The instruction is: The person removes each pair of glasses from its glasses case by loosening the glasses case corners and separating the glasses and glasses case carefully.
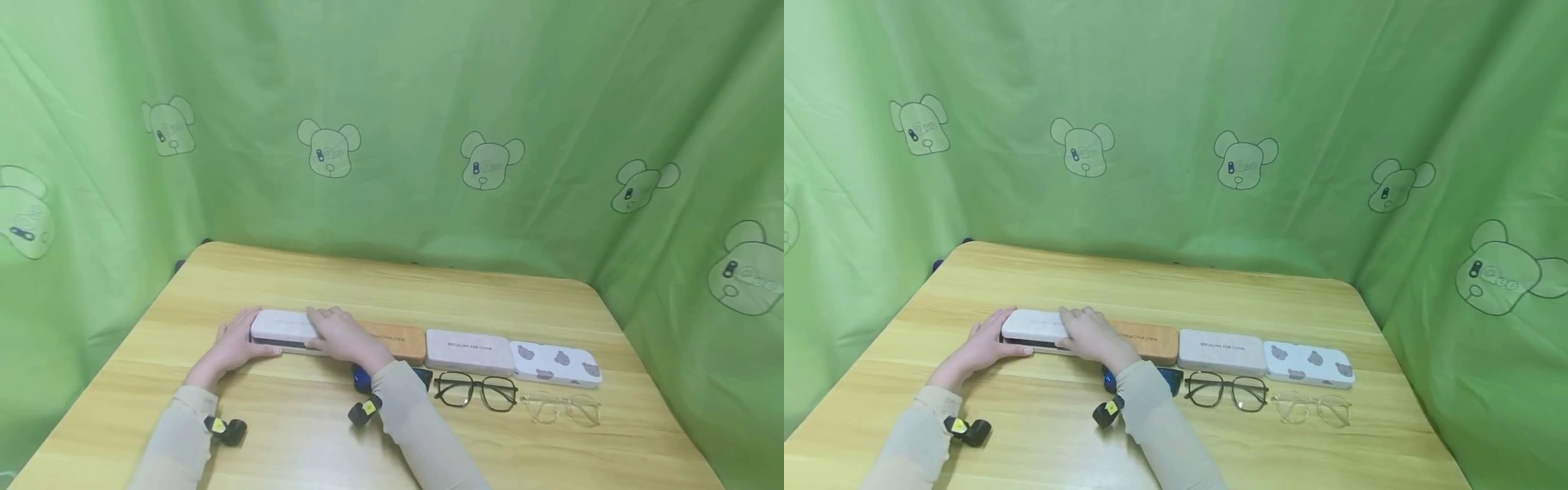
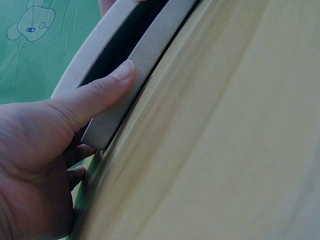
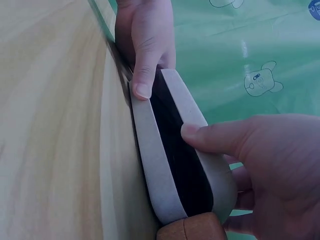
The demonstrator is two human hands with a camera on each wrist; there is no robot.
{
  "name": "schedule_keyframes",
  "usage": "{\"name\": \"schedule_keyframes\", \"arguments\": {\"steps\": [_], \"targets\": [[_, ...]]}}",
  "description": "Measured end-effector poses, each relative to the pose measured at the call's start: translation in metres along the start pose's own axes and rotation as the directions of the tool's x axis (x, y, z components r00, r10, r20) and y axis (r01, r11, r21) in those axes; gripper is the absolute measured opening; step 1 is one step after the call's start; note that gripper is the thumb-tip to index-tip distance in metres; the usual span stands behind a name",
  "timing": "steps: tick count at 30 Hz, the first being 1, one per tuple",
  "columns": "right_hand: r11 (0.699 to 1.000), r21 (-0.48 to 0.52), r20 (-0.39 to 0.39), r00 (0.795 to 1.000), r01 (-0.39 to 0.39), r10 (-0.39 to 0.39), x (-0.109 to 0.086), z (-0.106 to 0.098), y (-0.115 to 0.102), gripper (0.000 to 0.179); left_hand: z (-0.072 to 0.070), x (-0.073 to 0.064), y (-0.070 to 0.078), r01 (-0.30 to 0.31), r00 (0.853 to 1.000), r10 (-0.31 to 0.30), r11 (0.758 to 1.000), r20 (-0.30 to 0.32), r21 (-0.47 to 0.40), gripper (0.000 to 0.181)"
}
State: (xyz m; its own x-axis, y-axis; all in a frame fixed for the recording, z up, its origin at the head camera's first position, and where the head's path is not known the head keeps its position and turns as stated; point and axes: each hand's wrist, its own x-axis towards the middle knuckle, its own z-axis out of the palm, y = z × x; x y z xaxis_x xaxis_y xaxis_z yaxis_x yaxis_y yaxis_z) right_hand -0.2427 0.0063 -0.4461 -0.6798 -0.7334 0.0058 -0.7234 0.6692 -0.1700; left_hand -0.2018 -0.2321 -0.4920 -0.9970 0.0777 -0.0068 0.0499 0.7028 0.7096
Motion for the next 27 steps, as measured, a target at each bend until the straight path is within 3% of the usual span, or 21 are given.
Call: {"name": "schedule_keyframes", "arguments": {"steps": [14, 27], "targets": [[0.993, 0.120, 0.043, 0.999, -0.001, -0.004, 0.005, 0.005, 0.013, 0.065, -0.002, -0.003, 0.006, -0.004, 1.000, 0.004, 1.000, -0.001, -0.011, 0.103], [0.976, 0.218, 0.029, 0.999, 0.021, -0.028, 0.002, 0.001, 0.016, 0.060, -0.004, -0.004, 0.008, -0.012, 1.000, 0.012, 1.000, -0.006, -0.002, 0.105]]}}
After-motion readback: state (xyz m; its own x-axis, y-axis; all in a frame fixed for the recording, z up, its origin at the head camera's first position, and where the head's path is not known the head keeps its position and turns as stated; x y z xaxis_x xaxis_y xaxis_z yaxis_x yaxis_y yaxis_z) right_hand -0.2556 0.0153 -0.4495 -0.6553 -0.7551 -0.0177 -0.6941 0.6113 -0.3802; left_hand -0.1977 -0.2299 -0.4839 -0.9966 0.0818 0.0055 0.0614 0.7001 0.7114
